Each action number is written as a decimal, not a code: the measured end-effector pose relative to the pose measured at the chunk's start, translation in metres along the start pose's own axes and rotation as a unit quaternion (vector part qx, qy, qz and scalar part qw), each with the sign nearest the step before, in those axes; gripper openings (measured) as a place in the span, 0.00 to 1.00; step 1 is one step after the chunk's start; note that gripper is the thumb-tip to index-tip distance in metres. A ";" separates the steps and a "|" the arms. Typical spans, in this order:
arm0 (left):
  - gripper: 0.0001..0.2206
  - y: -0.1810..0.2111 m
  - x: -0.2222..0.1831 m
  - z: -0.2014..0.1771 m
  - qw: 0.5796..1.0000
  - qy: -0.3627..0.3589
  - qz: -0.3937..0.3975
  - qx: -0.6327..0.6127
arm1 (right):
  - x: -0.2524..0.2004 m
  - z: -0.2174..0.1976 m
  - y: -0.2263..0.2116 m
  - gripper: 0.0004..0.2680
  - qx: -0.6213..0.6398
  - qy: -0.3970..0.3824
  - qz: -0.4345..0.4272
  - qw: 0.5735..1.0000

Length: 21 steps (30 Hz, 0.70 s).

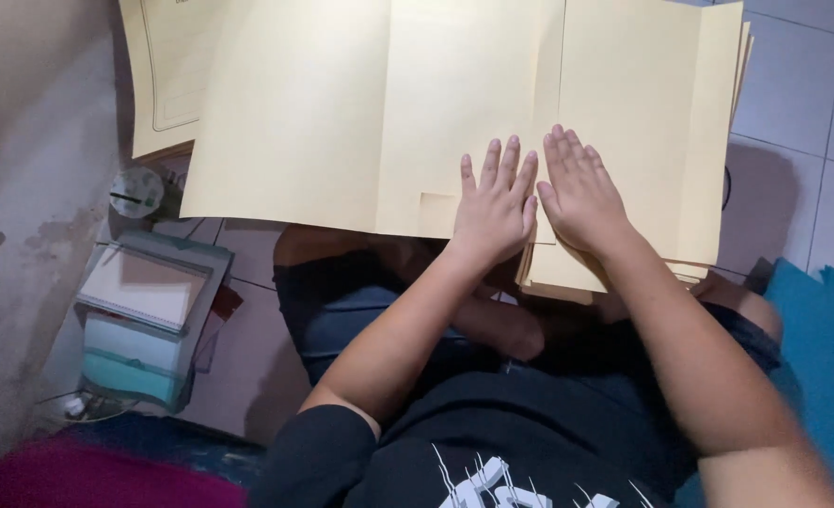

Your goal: Unfolding and stacking yellow paper folders on the floor.

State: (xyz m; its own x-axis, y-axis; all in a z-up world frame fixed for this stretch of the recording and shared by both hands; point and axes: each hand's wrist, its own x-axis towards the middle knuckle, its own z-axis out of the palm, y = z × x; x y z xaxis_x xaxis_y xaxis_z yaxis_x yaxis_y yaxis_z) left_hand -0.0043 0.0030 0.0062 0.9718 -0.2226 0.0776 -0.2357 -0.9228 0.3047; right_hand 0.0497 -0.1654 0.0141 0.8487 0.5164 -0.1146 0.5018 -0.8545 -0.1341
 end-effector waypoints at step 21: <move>0.44 -0.003 -0.002 0.005 0.992 0.125 0.018 0.031 | 0.160 -0.054 0.028 0.25 0.028 -0.002 0.078 0.997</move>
State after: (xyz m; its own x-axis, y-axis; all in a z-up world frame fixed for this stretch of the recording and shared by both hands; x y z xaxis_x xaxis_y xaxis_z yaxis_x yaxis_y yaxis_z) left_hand -0.0055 0.0049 0.0003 0.9296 -0.1790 0.3222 -0.2627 -0.9350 0.2384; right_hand 0.2086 -0.1091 0.0449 0.9149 0.3775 -0.1427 0.3532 -0.9201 -0.1695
